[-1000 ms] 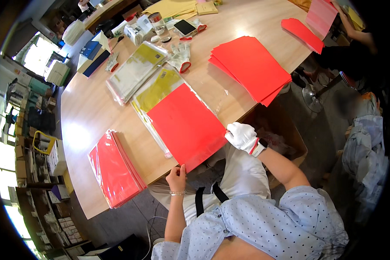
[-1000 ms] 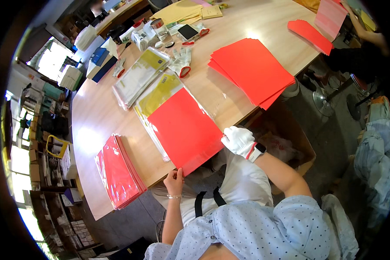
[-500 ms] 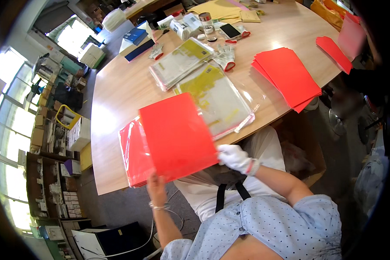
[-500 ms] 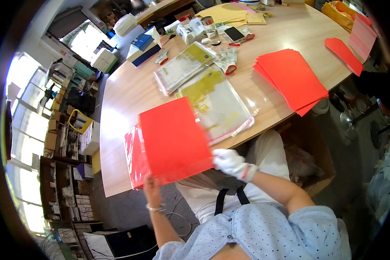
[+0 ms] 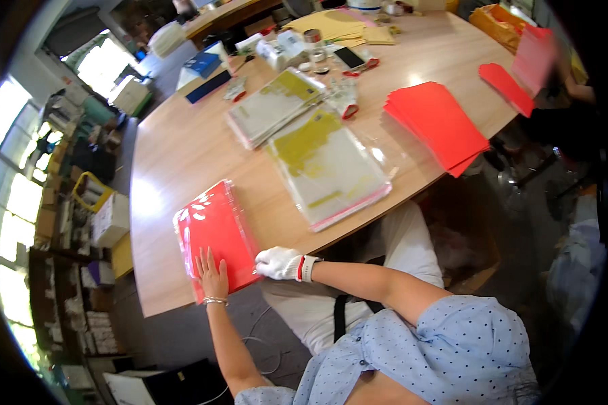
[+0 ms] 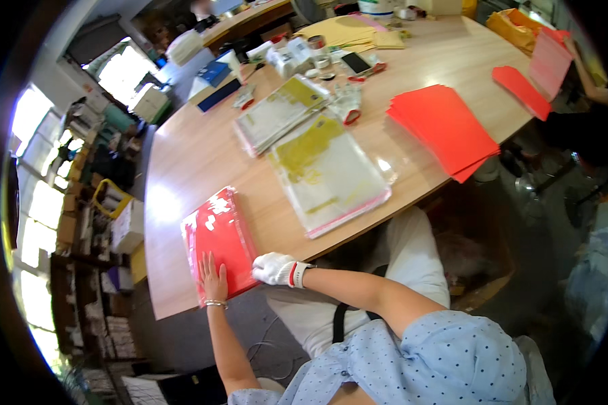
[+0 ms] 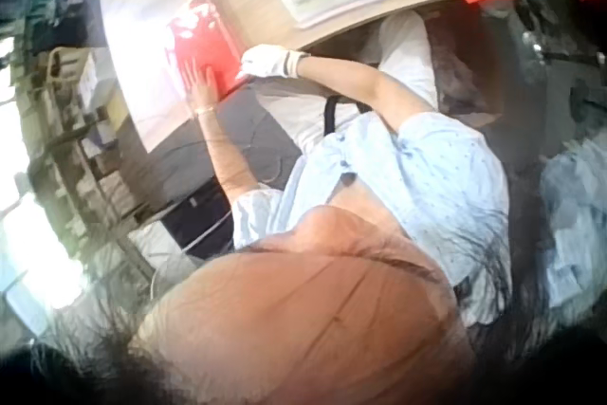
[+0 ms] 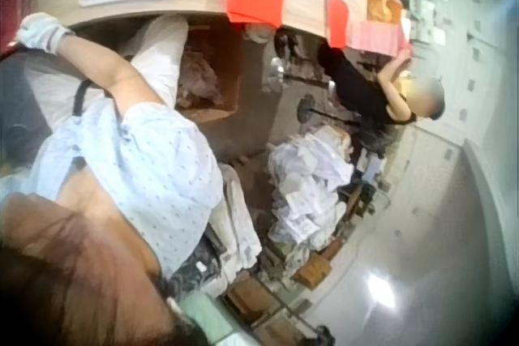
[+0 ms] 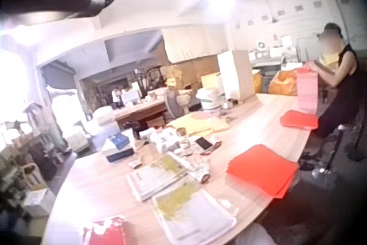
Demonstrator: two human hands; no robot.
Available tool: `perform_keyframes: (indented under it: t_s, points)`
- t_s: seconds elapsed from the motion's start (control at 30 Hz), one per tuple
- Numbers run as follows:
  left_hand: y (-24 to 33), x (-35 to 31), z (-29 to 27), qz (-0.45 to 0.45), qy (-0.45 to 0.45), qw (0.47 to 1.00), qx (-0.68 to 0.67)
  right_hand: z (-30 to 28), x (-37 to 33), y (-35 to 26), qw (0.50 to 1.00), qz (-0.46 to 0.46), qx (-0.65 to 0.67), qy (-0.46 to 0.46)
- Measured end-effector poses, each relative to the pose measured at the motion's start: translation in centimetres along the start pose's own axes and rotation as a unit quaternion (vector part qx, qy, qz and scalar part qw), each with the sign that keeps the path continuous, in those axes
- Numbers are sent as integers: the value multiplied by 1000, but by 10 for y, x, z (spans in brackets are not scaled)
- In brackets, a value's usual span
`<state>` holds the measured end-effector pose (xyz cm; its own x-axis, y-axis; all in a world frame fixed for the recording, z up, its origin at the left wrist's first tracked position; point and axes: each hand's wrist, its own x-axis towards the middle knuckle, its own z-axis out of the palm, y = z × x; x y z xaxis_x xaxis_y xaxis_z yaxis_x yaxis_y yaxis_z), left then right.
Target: The person sits at a table and repeatedly picks up red envelopes, places them into clear plastic sleeves, and stacks the packaged items. The person wears white gloves and handles the envelopes one by one, creating a growing pile of finished packages on the table.
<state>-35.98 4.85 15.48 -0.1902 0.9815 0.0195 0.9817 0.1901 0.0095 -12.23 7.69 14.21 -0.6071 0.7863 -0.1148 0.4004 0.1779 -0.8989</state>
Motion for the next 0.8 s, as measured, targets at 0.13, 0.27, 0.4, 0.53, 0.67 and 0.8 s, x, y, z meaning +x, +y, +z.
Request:
perform_keyframes:
  t_s: [0.13,0.27,0.4,0.53,0.67,0.8]
  points:
    - [7,2,20,10,-2,1000,-9,-72,-69,8,996,65,26,-55]
    - [12,3,16,3,-10,1000,-25,-178,-174,75,955,-8,-141,260]
    - [4,0,23,12,54,998,-12,-281,-257,106,768,15,-510,388]
    - [22,-6,7,78,269,958,-61,-319,-283,149,819,42,-465,333]
    - [140,-28,-26,190,251,887,-338,-338,-291,149,826,1,-432,362]
    - [270,-32,-18,319,21,838,-441,-314,-300,109,811,24,-468,350]
